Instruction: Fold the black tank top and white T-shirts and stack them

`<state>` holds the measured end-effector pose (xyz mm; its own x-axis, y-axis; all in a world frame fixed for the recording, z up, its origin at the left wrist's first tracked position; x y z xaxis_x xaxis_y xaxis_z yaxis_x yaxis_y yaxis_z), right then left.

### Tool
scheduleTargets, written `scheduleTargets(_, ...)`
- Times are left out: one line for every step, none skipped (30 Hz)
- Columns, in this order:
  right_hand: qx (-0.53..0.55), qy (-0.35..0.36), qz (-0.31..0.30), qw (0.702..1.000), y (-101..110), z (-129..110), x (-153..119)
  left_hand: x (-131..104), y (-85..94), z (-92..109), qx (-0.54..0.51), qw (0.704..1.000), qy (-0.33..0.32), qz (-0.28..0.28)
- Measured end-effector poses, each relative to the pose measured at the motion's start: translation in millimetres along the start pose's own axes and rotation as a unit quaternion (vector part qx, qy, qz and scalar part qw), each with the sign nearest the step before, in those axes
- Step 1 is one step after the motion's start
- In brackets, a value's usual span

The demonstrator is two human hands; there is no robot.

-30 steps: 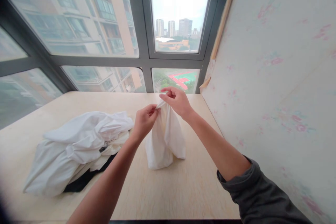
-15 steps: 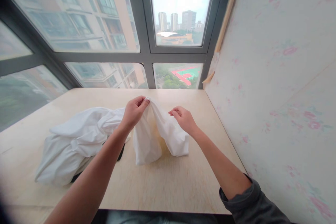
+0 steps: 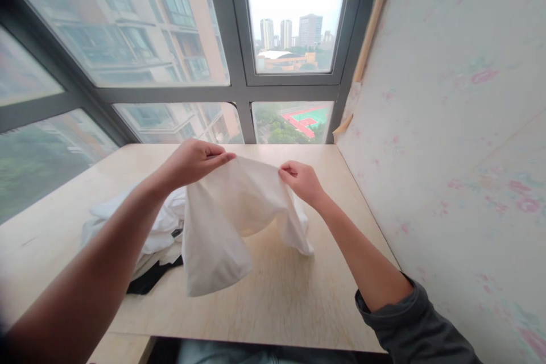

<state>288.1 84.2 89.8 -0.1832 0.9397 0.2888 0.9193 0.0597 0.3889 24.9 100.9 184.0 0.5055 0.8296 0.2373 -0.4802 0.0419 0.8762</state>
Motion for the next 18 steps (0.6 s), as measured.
scheduleTargets(0.007,0.012,0.028,1.0,9.3,-7.1,3.0,-0.4,4.8,-6.0,0.005,1.0,-0.002,-0.018)
scheduleTargets(0.016,0.028,0.047,0.998,17.5,-16.3,5.8,-0.8,8.9,-11.1,0.002,0.999,-0.004,-0.039)
scheduleTargets(0.025,0.049,0.056,0.997,24.4,-27.0,8.6,-1.4,12.0,-15.0,-0.011,0.998,-0.006,-0.059)
scheduleTargets(0.031,0.073,0.059,0.995,29.5,-38.5,11.4,-2.2,14.2,-17.5,-0.036,0.997,-0.009,-0.073)
scheduleTargets(0.031,0.097,0.06,0.993,32.8,-49.8,14.3,-3.3,15.3,-18.7,-0.071,0.994,-0.012,-0.082)
scheduleTargets(0.026,0.117,0.064,0.991,34.6,-59.8,17.7,-4.5,15.2,-18.8,-0.118,0.99,-0.017,-0.08)
scheduleTargets(0.017,0.131,0.068,0.989,34.9,-67.9,21.5,-5.6,13.7,-18.1,-0.175,0.982,-0.022,-0.065)
scheduleTargets(0.0,0.138,0.065,0.988,33.9,-73.5,25.7,-6.5,10.8,-17.2,-0.233,0.971,-0.026,-0.039)
scheduleTargets(-0.025,0.138,0.054,0.989,32.2,-76.5,30.1,-7.1,6.4,-16.5,-0.278,0.96,-0.025,-0.011)
scheduleTargets(-0.057,0.131,0.039,0.989,30.1,-77.2,34.4,-7.4,0.6,-16.1,-0.298,0.954,-0.02,0.006)
scheduleTargets(-0.088,0.122,0.024,0.988,28.2,-75.9,38.2,-7.4,-6.2,-16.2,-0.288,0.957,-0.013,0.011)
scheduleTargets(-0.112,0.114,0.017,0.987,26.9,-73.5,41.0,-7.1,-13.3,-16.9,-0.257,0.966,-0.006,0.01)
scheduleTargets(-0.124,0.108,0.021,0.986,26.4,-70.5,42.7,-7.0,-20.1,-18.1,-0.221,0.975,-0.002,0.002)
scheduleTargets(-0.123,0.107,0.036,0.986,26.8,-67.6,43.1,-7.0,-26.0,-19.6,-0.201,0.98,-0.002,-0.004)
scheduleTargets(-0.114,0.109,0.056,0.986,27.9,-65.0,42.4,-7.3,-30.7,-21.4,-0.212,0.977,-0.004,0.002)
scheduleTargets(-0.105,0.111,0.067,0.986,29.3,-62.9,40.9,-7.9,-34.0,-23.3,-0.255,0.967,-0.005,0.023)
scheduleTargets(-0.1,0.11,0.066,0.987,30.7,-61.3,39.1,-8.7,-36.3,-25.1,-0.318,0.947,-0.002,0.046)
scheduleTargets(-0.101,0.106,0.056,0.988,31.9,-60.1,37.2,-9.5,-38.0,-26.2,-0.384,0.921,0.004,0.061)
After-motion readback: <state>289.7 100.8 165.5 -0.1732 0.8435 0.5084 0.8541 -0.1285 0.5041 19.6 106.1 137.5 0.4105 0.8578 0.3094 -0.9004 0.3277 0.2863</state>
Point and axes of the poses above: each hand's wrist, its own x-axis towards the middle knuckle, its own y-axis out of the back of the hand, z = x × y, the point moved 1 cm from there along x, towards the middle knuckle, and after that the axes turned 6 degrees about -z, right-handed, at the moved point
